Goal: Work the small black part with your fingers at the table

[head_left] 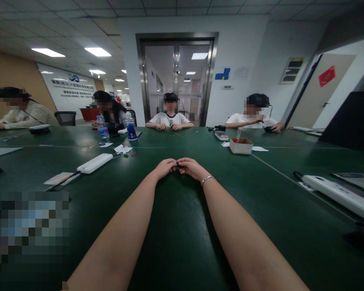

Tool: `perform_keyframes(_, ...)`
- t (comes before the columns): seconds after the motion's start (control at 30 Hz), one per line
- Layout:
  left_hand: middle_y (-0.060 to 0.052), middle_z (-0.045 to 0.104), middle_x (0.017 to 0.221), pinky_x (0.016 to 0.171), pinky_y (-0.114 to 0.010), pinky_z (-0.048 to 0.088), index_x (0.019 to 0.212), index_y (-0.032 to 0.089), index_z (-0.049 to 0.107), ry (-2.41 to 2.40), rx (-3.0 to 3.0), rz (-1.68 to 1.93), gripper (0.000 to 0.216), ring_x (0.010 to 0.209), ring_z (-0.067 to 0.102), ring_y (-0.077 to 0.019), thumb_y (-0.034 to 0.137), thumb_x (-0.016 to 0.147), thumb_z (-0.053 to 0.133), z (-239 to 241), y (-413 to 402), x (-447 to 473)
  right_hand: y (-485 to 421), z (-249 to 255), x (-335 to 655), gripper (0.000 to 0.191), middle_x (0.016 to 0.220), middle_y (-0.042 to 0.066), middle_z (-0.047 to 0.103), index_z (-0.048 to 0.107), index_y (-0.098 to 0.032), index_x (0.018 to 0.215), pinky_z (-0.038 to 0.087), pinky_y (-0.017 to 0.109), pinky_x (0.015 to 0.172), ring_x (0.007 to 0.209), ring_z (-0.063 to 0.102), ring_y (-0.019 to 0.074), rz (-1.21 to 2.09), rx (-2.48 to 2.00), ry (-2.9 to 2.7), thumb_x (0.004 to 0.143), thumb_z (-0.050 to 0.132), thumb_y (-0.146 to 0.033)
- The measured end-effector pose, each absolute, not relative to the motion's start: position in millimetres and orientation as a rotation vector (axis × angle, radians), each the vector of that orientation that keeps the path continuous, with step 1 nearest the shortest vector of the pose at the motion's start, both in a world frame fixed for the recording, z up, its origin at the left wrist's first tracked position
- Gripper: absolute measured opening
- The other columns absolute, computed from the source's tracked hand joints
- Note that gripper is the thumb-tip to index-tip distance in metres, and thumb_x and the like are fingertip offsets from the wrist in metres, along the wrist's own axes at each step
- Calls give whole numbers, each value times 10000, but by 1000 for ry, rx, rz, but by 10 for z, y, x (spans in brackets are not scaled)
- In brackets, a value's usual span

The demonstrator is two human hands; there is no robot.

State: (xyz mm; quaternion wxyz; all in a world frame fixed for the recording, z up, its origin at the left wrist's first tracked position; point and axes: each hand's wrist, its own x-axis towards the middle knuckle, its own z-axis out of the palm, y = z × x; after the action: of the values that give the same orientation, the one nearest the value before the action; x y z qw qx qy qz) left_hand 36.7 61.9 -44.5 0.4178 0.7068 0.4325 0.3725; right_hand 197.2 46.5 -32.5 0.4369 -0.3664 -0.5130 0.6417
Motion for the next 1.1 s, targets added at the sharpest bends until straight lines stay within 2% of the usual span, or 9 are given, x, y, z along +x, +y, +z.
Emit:
perform_keyframes(0.17,7,523,612,505,-213,345,857,119,594,1095,1785,934,288,509,443,-82,354,781,446,-433,602,364,465,-326,1968,92,617,29,594,568,-113,811,490,180,456,484,560,90,1595,-900,-1273,791,532,-31)
perform_keyframes(0.3,9,540,657,500,-213,345,937,127,601,1124,1721,936,280,504,442,-75,276,717,517,-399,585,372,473,-333,1967,110,588,21,584,566,-113,812,487,181,449,464,550,88,1590,-909,-1260,794,509,-22)
perform_keyframes(0.43,12,535,626,498,-212,341,918,123,605,1106,1717,946,255,495,443,-74,234,708,514,-390,578,375,475,-331,1969,112,594,27,589,567,-115,812,487,184,448,466,551,90,1589,-916,-1259,790,511,-20)
perform_keyframes(0.73,9,529,586,483,-206,335,872,117,590,1074,1738,951,281,487,455,-78,339,801,432,-425,602,354,472,-329,1960,113,624,24,591,561,-119,825,489,189,458,480,559,91,1599,-909,-1262,801,503,-26)
perform_keyframes(0.93,16,539,608,481,-202,339,943,125,602,1103,1696,943,251,479,446,-68,221,734,500,-388,584,348,466,-328,1959,105,600,23,588,548,-125,832,483,185,455,469,553,90,1597,-910,-1273,807,503,-33)
perform_keyframes(1.1,12,540,596,479,-202,342,934,116,604,1096,1713,950,242,478,447,-69,219,745,493,-374,564,363,460,-318,1969,108,610,18,587,534,-130,837,486,184,474,489,559,88,1586,-912,-1294,814,488,-35)
